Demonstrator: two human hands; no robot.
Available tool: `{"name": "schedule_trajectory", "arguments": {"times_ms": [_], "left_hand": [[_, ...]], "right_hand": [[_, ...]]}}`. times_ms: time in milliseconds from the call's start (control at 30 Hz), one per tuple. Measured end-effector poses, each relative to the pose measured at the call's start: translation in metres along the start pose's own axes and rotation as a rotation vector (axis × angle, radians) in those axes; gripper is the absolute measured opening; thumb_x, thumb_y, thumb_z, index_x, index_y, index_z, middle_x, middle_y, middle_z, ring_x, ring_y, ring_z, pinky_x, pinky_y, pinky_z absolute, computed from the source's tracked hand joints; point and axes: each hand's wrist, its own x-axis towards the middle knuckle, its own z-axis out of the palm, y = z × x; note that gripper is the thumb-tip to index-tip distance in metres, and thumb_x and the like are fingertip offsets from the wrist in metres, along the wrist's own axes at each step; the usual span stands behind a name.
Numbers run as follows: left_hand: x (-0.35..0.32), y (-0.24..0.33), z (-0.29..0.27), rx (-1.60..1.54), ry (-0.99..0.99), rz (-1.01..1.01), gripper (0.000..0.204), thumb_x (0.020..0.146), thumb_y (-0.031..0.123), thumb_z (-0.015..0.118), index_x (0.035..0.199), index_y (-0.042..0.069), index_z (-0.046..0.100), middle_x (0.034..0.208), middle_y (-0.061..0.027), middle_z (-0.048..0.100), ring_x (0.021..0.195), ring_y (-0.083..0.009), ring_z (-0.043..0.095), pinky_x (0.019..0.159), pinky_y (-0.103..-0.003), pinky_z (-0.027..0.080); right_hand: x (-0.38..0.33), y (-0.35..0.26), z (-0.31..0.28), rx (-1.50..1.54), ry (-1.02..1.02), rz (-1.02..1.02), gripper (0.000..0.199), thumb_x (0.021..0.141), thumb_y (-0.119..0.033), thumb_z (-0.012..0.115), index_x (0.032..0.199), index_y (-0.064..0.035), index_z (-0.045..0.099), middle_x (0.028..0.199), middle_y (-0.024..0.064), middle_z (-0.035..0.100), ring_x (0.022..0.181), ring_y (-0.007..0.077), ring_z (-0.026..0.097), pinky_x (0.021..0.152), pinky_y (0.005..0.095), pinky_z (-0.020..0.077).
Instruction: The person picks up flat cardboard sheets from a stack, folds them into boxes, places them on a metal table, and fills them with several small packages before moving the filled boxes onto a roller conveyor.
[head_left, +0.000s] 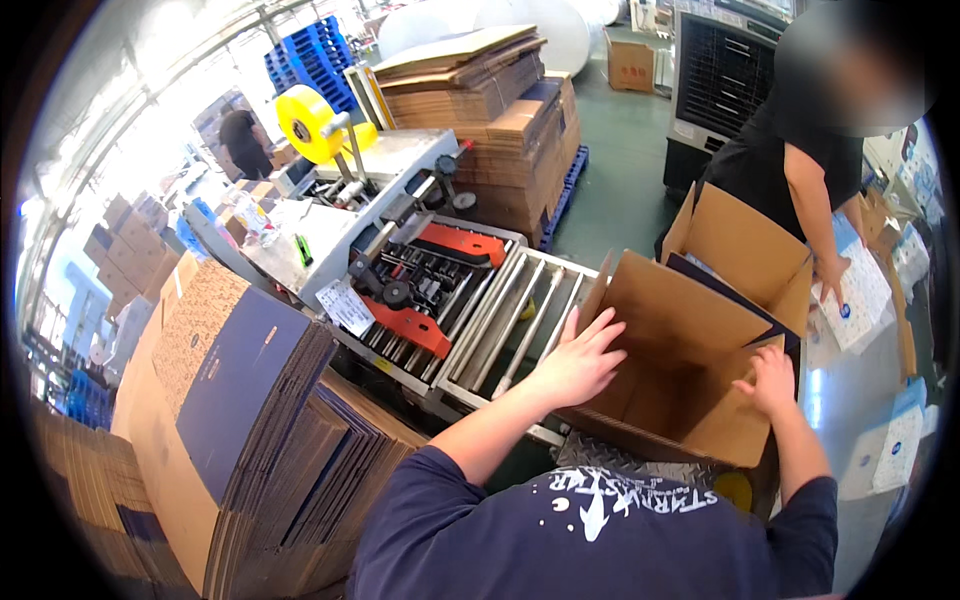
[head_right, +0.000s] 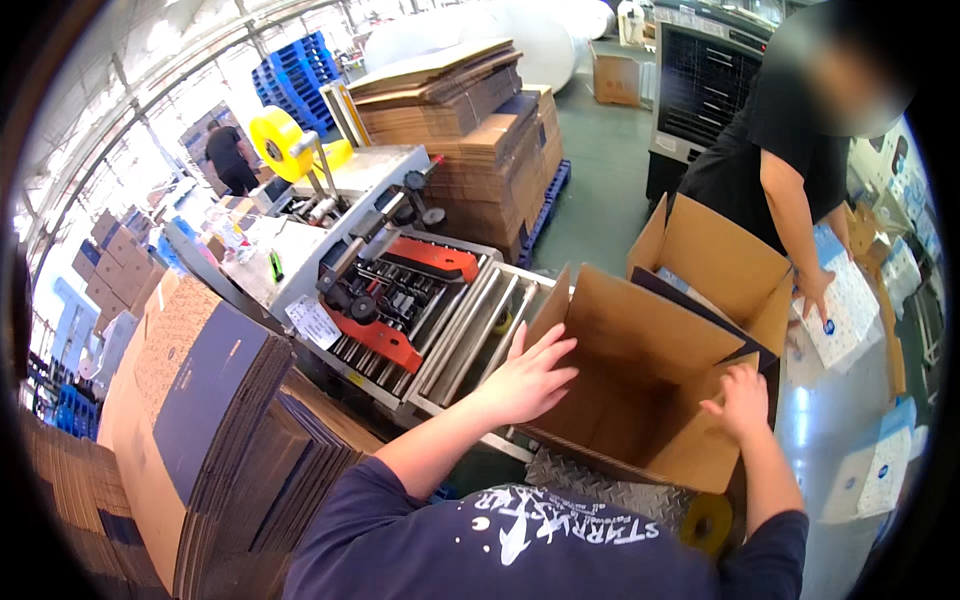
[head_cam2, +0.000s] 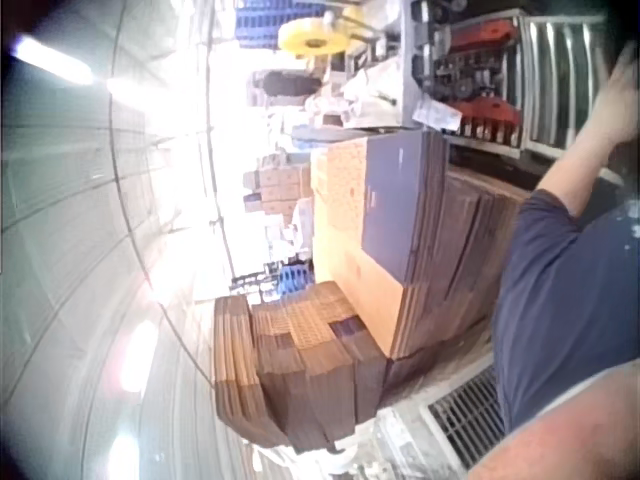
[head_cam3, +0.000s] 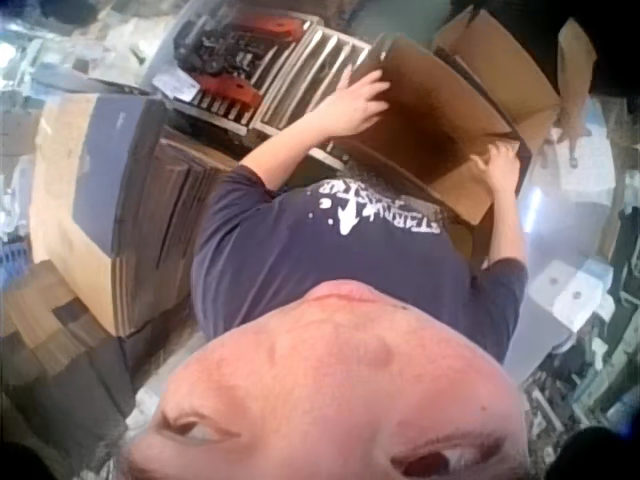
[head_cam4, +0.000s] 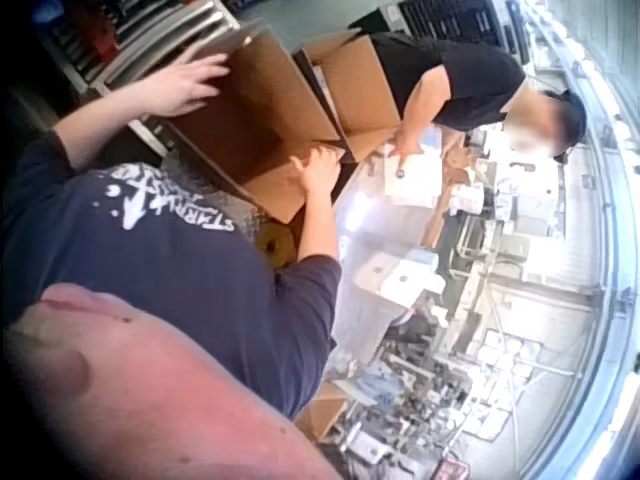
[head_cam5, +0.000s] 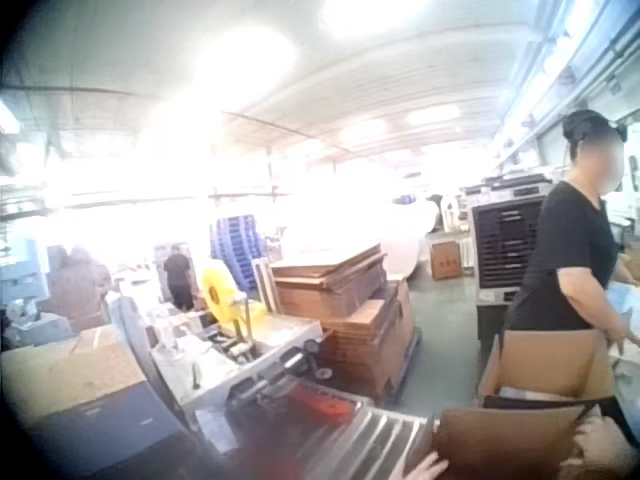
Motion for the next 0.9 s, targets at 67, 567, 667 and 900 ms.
{"name": "schedule_trajectory", "arguments": {"times_ms": [67, 567, 667, 900], "left_hand": [[0.010, 0.023, -0.009, -0.051, 0.142, -0.028, 0.029, 0.077, 0.020, 0.065, 0.104, 0.011, 0.060, 0.124, -0.0101, 0.047, 0.129, -0.0274, 0.034, 0.101, -0.066, 0.017], [-0.055, -0.048, -0.008, -0.203, 0.011, -0.147, 0.030, 0.066, 0.021, 0.074, 0.093, 0.009, 0.066, 0.103, -0.0070, 0.064, 0.100, -0.0249, 0.057, 0.089, -0.039, 0.042], [-0.128, -0.124, 0.012, -0.037, -0.016, -0.315, 0.044, 0.067, 0.017, 0.073, 0.107, 0.006, 0.060, 0.119, -0.0134, 0.056, 0.113, -0.0332, 0.048, 0.095, -0.045, 0.038], [-0.093, -0.050, 0.184, -0.197, -0.543, -0.568, 0.118, 0.064, 0.045, 0.076, 0.142, -0.001, 0.001, 0.149, -0.0232, -0.001, 0.138, -0.0373, -0.002, 0.108, -0.054, 0.012]], "right_hand": [[-0.004, 0.010, -0.008, -0.093, -0.215, 0.055, 0.054, 0.063, -0.049, 0.072, 0.094, -0.0052, 0.065, 0.113, 0.0095, 0.055, 0.114, 0.0253, 0.043, 0.096, 0.0420, 0.0316], [-0.076, -0.059, 0.143, 1.141, -0.641, 0.616, 0.080, 0.062, -0.026, 0.068, 0.129, 0.0058, 0.038, 0.115, 0.0233, 0.055, 0.105, 0.0320, 0.055, 0.090, 0.0352, 0.0445], [-0.060, -0.066, 0.131, 1.458, -0.464, 0.291, 0.078, 0.063, -0.012, 0.065, 0.134, -0.0013, 0.033, 0.121, 0.0184, 0.053, 0.111, 0.0258, 0.050, 0.091, 0.0339, 0.0427], [-0.115, 0.063, 0.074, 0.694, -0.417, 0.478, 0.074, 0.070, -0.022, 0.062, 0.137, -0.0062, 0.034, 0.123, 0.0227, 0.051, 0.110, 0.0311, 0.053, 0.092, 0.0373, 0.0426]]}}
